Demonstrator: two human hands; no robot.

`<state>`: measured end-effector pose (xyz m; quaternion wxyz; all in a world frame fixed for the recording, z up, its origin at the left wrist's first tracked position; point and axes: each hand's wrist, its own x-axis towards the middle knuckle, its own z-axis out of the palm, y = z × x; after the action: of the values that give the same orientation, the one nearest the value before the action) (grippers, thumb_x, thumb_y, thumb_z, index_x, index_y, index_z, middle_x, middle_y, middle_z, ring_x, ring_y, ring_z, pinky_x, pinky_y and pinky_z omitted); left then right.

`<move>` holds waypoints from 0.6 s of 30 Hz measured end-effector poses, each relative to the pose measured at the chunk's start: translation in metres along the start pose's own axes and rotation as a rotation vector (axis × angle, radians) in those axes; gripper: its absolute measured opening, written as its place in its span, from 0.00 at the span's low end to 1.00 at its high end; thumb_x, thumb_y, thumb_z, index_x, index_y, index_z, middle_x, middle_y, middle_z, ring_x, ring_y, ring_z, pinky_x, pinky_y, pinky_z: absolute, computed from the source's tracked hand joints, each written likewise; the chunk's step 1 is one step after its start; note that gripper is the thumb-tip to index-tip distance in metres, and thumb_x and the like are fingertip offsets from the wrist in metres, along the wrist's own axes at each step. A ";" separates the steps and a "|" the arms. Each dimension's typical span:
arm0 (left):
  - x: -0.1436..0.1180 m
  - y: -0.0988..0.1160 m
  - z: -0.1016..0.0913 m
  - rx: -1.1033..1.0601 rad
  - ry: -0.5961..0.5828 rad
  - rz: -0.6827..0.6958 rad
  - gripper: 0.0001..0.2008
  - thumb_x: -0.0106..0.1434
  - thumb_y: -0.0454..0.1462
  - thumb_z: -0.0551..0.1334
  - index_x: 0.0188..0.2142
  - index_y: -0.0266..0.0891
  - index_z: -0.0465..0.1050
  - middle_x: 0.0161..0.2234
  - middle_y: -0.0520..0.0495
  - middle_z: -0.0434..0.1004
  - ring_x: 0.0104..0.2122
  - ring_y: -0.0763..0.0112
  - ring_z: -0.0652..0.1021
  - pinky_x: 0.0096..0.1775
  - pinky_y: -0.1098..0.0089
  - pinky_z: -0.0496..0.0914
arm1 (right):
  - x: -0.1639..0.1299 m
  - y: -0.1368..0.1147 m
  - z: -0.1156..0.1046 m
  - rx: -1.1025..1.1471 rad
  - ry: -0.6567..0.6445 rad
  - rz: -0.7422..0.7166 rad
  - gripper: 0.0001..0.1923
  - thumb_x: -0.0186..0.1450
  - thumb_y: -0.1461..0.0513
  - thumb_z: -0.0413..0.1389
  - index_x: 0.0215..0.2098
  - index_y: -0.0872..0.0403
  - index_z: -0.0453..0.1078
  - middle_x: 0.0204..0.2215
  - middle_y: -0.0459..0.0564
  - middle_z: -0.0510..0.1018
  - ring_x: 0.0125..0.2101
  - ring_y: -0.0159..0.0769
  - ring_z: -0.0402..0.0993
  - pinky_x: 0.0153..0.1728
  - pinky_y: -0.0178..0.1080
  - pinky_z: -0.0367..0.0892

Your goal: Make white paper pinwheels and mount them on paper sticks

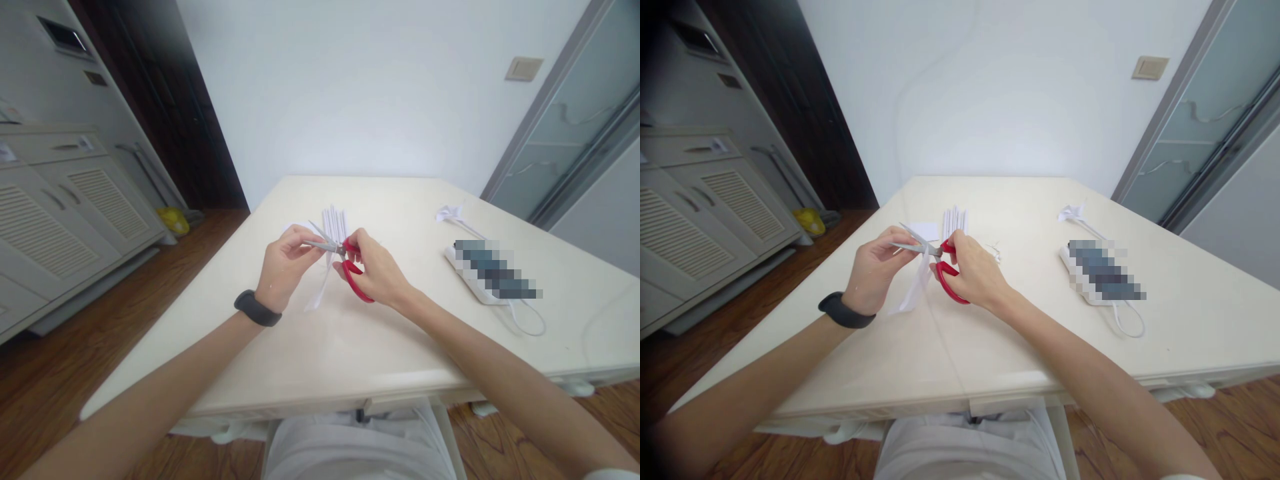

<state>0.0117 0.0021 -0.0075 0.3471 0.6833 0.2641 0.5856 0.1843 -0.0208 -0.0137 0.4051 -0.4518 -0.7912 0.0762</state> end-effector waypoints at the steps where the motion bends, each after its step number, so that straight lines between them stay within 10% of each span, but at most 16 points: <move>1: 0.000 0.000 0.000 0.002 0.002 -0.005 0.01 0.54 0.35 0.64 0.28 0.40 0.75 0.32 0.50 0.68 0.36 0.71 0.72 0.40 0.69 0.68 | 0.000 0.000 0.000 -0.009 -0.002 -0.003 0.11 0.58 0.59 0.51 0.35 0.52 0.54 0.28 0.46 0.68 0.27 0.34 0.62 0.26 0.35 0.57; 18: 0.000 0.002 0.001 0.008 0.016 -0.020 0.02 0.55 0.35 0.63 0.27 0.38 0.74 0.32 0.50 0.68 0.35 0.71 0.72 0.39 0.68 0.68 | 0.003 0.001 0.000 -0.112 -0.002 0.076 0.11 0.59 0.57 0.50 0.33 0.51 0.51 0.24 0.44 0.68 0.21 0.31 0.60 0.22 0.34 0.52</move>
<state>0.0125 0.0003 -0.0058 0.3480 0.6773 0.2759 0.5865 0.1837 -0.0177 -0.0124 0.3752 -0.5036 -0.7768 0.0476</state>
